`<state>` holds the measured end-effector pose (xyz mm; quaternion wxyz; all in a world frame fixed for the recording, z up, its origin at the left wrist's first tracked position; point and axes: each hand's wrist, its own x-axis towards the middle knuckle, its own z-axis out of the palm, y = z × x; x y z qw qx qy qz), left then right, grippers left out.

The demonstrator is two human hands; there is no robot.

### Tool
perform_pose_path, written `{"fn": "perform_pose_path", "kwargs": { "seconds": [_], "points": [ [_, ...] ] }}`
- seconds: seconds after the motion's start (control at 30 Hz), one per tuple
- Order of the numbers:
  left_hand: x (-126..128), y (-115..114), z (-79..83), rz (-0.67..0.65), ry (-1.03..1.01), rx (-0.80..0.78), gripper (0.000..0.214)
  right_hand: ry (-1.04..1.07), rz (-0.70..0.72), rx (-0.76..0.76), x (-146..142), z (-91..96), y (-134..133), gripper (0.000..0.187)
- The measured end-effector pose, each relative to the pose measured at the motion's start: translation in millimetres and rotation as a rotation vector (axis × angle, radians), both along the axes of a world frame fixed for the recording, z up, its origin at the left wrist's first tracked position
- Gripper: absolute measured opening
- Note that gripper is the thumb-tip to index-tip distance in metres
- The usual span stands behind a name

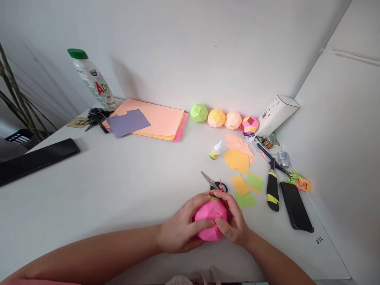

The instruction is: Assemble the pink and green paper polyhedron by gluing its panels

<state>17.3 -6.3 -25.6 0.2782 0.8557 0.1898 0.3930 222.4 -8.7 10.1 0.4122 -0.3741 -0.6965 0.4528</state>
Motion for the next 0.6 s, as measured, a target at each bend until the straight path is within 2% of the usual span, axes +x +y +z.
{"fn": "perform_pose_path", "kwargs": {
  "seconds": [0.1,0.3,0.6],
  "points": [
    [0.5,-0.2,-0.3,0.003,-0.017,0.016,0.062,0.013,0.007,0.014,-0.6,1.2,0.2,0.044],
    [0.5,-0.4,0.6,-0.019,-0.026,-0.086,0.054,-0.01,-0.012,0.001,-0.5,1.8,-0.6,0.044],
    [2.5,0.7,4.3,-0.004,-0.015,0.013,0.061,-0.015,-0.002,-0.015,-1.8,3.5,0.5,0.044]
  ]
}}
